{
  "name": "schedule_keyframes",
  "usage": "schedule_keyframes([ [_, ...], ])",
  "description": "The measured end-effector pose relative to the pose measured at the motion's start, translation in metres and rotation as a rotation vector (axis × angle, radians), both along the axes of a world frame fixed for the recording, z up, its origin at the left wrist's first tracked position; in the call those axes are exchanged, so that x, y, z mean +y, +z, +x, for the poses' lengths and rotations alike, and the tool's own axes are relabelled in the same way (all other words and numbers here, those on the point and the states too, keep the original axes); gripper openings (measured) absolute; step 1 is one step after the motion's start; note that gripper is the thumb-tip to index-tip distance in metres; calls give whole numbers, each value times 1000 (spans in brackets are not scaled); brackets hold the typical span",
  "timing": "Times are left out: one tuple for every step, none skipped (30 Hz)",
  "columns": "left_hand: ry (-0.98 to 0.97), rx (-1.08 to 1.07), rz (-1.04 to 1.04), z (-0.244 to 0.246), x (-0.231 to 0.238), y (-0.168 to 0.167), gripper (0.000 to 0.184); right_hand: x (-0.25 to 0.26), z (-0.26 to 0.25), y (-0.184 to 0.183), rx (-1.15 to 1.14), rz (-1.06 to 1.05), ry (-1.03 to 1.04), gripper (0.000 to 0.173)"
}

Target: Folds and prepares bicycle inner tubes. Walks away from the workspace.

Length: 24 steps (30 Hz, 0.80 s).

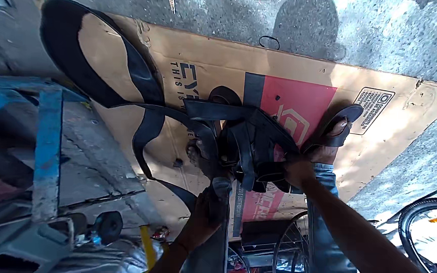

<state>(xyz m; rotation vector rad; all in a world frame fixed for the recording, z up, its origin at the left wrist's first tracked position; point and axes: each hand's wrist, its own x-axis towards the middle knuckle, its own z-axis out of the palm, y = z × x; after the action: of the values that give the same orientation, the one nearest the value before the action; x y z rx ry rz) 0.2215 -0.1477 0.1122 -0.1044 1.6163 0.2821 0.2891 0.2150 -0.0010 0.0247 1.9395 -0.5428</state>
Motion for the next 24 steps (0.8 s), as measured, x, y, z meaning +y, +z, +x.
schedule_keyframes([
  [23, -53, -33, -6, -5, 2, 66, 1, 8, 5, 98, -154, 103, 14],
  [7, -60, -64, -12, -6, 3, 52, 1, 16, 12, 142, -290, 146, 11],
  [-34, 4, -60, -15, -3, 0, 43, 4, 19, 17, 113, -377, 138, 7],
  [-53, 98, -19, -17, 0, -3, 41, 8, 20, 20, 45, -404, 101, 8],
  [-6, 183, 26, -15, 3, -5, 41, 13, 21, 21, 22, -376, 55, 16],
  [94, 263, 56, -10, 5, -8, 40, 15, 21, 20, 74, -320, 28, 26],
  [222, 308, 49, -10, 13, -13, 39, 15, 19, 13, 173, -261, 39, 37],
  [363, 305, 4, -13, 27, -21, 35, 15, 13, 3, 243, -211, 92, 47],
  [480, 252, -83, -16, 42, -31, 30, 16, 8, -9, 269, -181, 176, 52],
  [552, 176, -204, -17, 54, -42, 26, 16, 4, -21, 271, -185, 275, 49],
  [577, 122, -310, -13, 63, -56, 26, 16, 2, -32, 266, -210, 380, 37],
  [543, 89, -370, -7, 69, -69, 32, 17, -3, -43, 251, -237, 495, 23],
  [450, 57, -394, -3, 74, -79, 43, 17, -11, -50, 233, -269, 600, 18],
  [324, 28, -411, -2, 82, -87, 59, 17, -20, -56, 235, -308, 677, 19],
  [196, -20, -430, -3, 93, -91, 75, 18, -27, -60, 268, -348, 714, 21],
  [93, -57, -446, 1, 105, -95, 90, 23, -31, -65, 324, -395, 728, 25],
  [45, -76, -459, 9, 117, -99, 102, 31, -33, -70, 405, -445, 732, 28],
  [68, -69, -475, 17, 129, -104, 110, 41, -36, -75, 453, -491, 736, 32],
  [111, -45, -501, 25, 139, -112, 112, 50, -43, -79, 475, -534, 737, 34],
  [163, -9, -539, 30, 147, -119, 108, 55, -51, -78, 486, -583, 727, 35],
  [212, 23, -576, 31, 153, -126, 102, 58, -59, -72, 498, -636, 698, 35],
  [241, 48, -602, 29, 158, -132, 95, 60, -68, -59, 510, -680, 663, 35],
  [261, 74, -609, 25, 161, -134, 87, 63, -74, -39, 518, -701, 622, 33],
  [267, 92, -595, 21, 161, -131, 81, 69, -75, -15, 535, -695, 572, 29],
])
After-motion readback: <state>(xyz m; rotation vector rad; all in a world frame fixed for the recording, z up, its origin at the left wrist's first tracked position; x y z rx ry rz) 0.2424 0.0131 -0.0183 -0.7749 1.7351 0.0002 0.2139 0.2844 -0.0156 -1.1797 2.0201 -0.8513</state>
